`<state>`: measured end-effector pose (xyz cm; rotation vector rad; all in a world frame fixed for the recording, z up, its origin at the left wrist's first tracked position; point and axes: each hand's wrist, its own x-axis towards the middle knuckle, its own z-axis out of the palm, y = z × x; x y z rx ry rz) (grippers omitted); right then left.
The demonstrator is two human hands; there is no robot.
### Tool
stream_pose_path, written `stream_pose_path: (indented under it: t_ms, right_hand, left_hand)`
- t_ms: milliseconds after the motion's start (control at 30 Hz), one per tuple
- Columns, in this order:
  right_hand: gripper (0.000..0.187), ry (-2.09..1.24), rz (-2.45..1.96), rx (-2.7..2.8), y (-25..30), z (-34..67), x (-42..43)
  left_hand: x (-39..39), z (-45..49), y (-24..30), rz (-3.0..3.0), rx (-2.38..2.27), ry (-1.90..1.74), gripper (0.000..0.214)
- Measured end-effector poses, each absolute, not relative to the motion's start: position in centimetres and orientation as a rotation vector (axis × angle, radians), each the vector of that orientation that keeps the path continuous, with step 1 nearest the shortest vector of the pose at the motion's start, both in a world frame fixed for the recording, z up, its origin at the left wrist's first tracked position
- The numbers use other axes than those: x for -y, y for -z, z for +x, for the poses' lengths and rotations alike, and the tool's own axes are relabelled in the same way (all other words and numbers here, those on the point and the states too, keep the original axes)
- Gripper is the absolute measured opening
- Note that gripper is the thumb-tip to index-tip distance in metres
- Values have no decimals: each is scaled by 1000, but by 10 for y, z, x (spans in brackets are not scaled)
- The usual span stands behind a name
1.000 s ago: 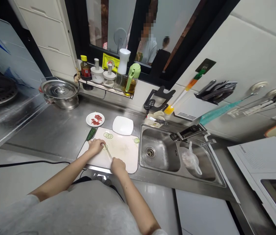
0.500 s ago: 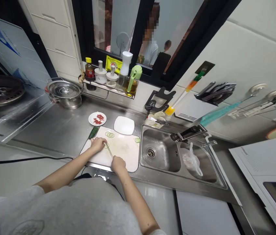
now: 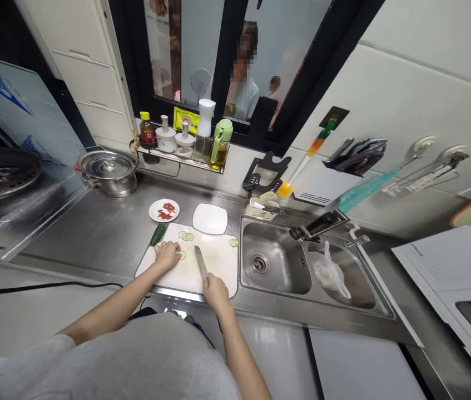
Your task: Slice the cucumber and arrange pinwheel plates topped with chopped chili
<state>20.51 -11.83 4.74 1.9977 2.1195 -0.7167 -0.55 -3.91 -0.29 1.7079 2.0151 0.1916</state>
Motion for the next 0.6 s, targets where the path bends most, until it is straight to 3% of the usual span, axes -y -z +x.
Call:
stream_pose_path:
  t_ms: [600]
  right_hand:
    - [33, 855, 1986, -2080, -43, 217, 127]
  left_hand:
    - [64, -48, -10, 1492, -2124, -331, 16]
